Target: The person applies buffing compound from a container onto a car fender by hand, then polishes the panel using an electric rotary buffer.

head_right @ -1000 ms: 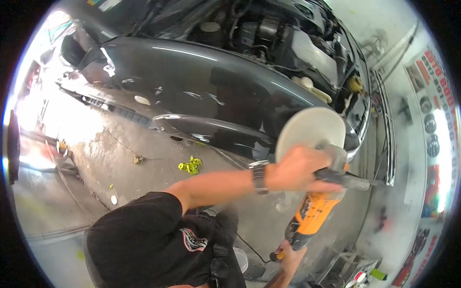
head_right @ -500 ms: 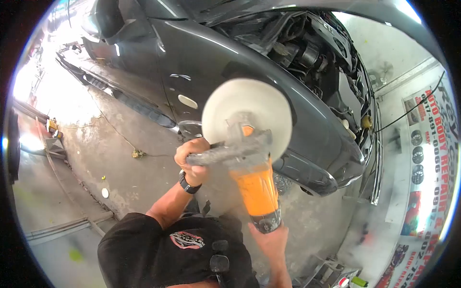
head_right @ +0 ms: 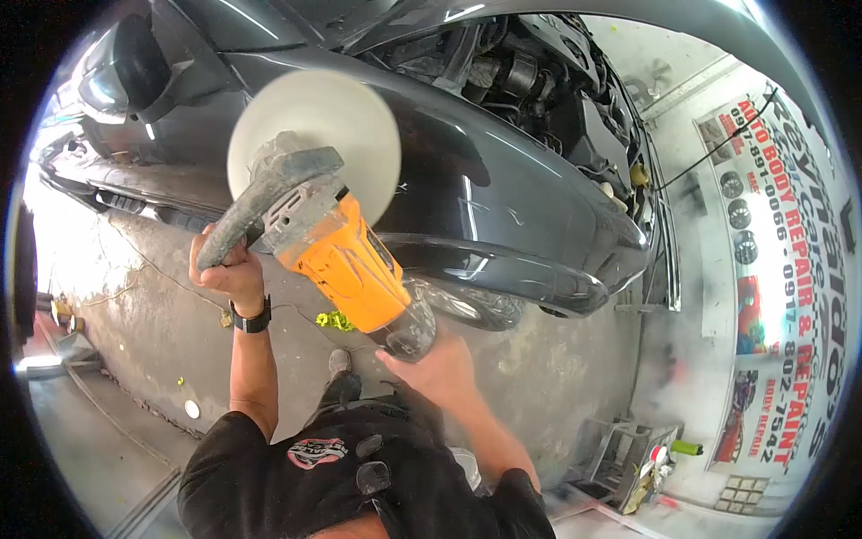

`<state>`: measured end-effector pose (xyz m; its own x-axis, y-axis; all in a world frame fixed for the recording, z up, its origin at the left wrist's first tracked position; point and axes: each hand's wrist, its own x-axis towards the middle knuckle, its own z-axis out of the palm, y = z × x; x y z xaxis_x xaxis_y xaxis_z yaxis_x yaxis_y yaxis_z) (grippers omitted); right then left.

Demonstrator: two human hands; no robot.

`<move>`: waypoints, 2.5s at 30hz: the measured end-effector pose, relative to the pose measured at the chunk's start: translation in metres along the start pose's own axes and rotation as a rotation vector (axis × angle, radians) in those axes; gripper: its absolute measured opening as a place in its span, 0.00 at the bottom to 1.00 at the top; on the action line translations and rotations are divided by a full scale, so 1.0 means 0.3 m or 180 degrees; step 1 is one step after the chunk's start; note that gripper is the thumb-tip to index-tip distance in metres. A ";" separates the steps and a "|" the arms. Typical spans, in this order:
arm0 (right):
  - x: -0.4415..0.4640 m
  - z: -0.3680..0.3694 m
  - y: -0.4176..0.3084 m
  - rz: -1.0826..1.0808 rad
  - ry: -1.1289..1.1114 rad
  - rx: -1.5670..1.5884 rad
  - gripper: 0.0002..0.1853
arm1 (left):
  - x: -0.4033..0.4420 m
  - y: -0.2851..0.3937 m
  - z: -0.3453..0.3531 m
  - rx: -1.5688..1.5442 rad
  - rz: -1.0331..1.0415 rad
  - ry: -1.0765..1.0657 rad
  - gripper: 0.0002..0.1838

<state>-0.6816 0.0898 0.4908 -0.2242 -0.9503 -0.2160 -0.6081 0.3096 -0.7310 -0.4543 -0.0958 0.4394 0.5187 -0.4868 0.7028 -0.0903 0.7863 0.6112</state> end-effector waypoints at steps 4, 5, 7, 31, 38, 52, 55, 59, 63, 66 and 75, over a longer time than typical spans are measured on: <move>-0.054 -0.011 0.076 0.0141 0.0273 0.0537 0.29 | -0.042 0.048 0.089 -0.0493 0.0225 -0.0301 0.39; -0.072 -0.022 0.099 0.0132 0.0349 0.0764 0.29 | -0.060 0.065 0.106 -0.0554 0.0236 -0.0631 0.38; -0.107 -0.042 0.152 0.0159 0.0505 0.1037 0.29 | -0.101 0.093 0.158 -0.0621 0.0392 -0.1191 0.35; -0.091 0.583 0.083 0.0682 0.1500 0.2637 0.44 | 0.210 -0.055 0.024 -0.1261 0.0800 -0.2814 0.31; -0.081 0.848 0.060 0.0551 0.0884 0.2663 0.36 | 0.359 -0.146 -0.246 -0.0986 0.0693 -0.3212 0.32; 0.009 0.979 0.166 0.0305 0.1027 0.3954 0.18 | 0.264 0.064 0.069 -0.0550 0.1627 -0.3973 0.30; 0.050 0.862 0.132 0.0468 0.1470 0.4242 0.37 | 0.188 0.125 0.246 -0.0770 0.1865 -0.4019 0.30; 0.105 0.915 0.227 0.0965 0.1775 0.4590 0.50 | 0.118 0.149 0.362 -0.0926 0.1816 -0.4154 0.27; 0.150 0.990 0.230 0.0426 0.1439 0.4604 0.45 | 0.183 0.127 0.284 -0.0830 0.1817 -0.4136 0.26; 0.155 1.101 0.133 0.0455 0.1517 0.4946 0.20 | 0.277 0.080 0.163 -0.0714 0.1911 -0.4170 0.30; 0.352 1.527 -0.253 -0.0377 0.1019 0.5169 0.44 | 0.617 -0.063 -0.191 -0.0229 0.2476 -0.4629 0.33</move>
<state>-0.3104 -0.0490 0.2268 -0.4999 -0.8561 -0.1308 0.6981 -0.3089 -0.6459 -0.3078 -0.1789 0.5373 -0.8143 0.1141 0.5692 0.1274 0.9917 -0.0166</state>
